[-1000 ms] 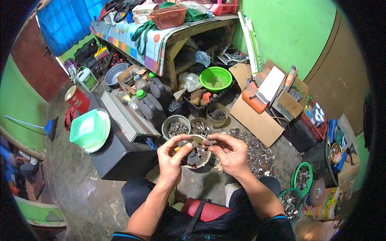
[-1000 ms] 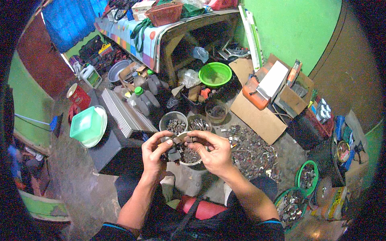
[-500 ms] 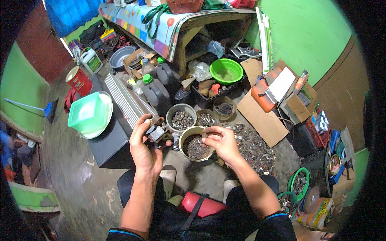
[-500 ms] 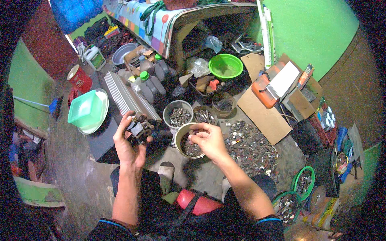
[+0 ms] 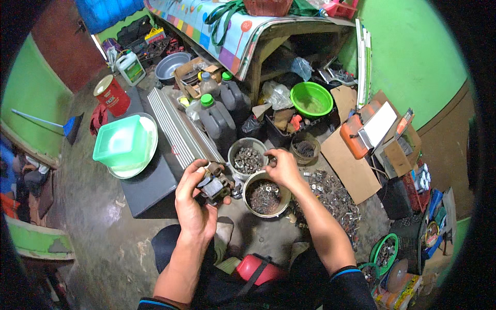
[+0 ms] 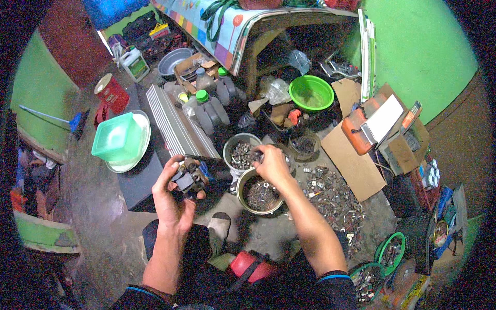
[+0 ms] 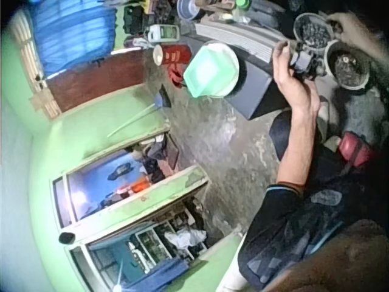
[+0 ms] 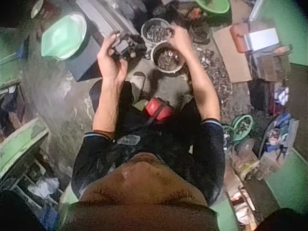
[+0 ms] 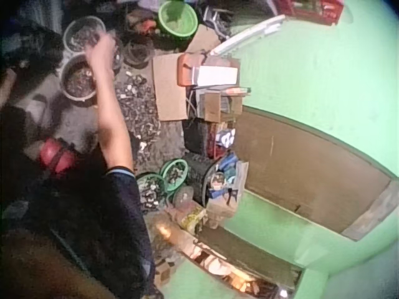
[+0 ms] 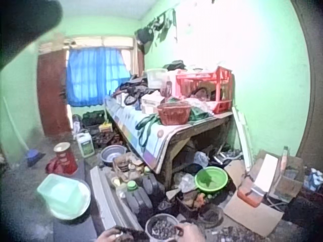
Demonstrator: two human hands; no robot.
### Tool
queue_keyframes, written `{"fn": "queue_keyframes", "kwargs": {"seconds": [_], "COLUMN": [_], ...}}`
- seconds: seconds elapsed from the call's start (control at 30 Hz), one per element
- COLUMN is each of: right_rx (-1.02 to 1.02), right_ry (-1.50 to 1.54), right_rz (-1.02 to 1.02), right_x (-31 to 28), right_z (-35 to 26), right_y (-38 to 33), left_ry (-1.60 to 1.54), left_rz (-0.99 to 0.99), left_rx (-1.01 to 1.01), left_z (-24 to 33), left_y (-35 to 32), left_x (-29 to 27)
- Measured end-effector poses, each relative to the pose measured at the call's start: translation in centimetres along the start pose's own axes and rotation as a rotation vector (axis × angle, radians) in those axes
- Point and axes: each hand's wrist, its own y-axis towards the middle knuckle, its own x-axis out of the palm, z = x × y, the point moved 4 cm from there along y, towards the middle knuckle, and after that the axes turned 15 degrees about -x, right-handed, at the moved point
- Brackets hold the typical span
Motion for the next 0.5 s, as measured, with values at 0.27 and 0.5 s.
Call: {"fn": "queue_keyframes", "kwargs": {"seconds": [0.27,0.5], "right_rx": [-0.032,-0.147], "right_ry": [0.046,0.105], "right_rz": [0.091,0.189], "right_x": [-4.0,-9.4], "right_z": [-2.1,-7.5], "right_y": [-2.3,-6.8], "left_ry": [0.007,0.064], "left_rz": [-0.055,-0.161], "left_rx": [-0.077,-0.163], "left_z": [-1.6,-4.5], "left_y": [0.6,-0.4], "left_x": [0.0,2.5]}}
